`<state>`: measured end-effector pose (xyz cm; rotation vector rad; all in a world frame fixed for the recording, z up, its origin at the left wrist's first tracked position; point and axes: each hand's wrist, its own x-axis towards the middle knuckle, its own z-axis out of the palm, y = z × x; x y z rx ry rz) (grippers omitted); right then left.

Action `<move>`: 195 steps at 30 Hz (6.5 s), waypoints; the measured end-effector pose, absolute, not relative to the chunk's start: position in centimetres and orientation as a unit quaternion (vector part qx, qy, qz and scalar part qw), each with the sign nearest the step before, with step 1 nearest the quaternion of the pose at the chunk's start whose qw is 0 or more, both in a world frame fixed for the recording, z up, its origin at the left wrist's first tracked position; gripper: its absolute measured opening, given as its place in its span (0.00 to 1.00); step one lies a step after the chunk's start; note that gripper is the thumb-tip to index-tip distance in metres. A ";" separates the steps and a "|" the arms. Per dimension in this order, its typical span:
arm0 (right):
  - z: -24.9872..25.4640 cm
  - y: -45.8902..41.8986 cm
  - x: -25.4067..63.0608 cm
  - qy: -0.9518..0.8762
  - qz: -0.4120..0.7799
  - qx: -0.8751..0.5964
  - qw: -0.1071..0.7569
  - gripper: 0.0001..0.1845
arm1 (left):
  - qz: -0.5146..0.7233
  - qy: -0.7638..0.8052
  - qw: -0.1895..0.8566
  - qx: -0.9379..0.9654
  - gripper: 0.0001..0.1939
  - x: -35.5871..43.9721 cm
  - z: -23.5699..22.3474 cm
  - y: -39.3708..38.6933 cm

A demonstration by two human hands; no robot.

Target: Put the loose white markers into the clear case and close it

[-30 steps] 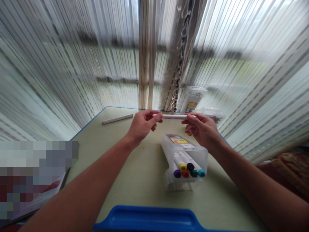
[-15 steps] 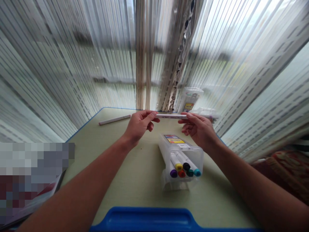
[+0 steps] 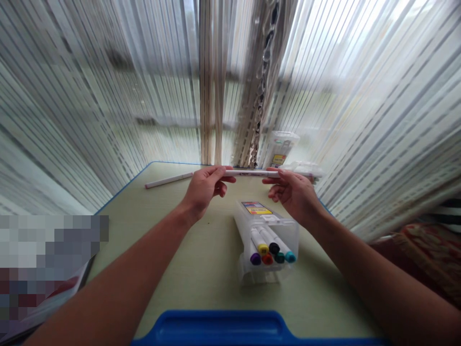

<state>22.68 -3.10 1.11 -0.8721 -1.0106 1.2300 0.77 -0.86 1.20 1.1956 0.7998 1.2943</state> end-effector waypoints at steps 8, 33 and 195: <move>1.2 -3.1 22.7 -0.437 0.536 -0.376 0.616 0.11 | 0.553 0.337 0.580 0.495 0.13 0.7 1.4 -0.8; 0.5 -2.8 22.7 -0.464 0.507 -0.380 0.619 0.19 | 0.545 0.342 0.512 0.569 0.17 0.7 0.8 -0.6; -0.4 -2.3 23.0 -0.457 0.517 -0.409 0.597 0.14 | 0.488 0.365 0.207 0.766 0.13 0.4 -0.1 -1.3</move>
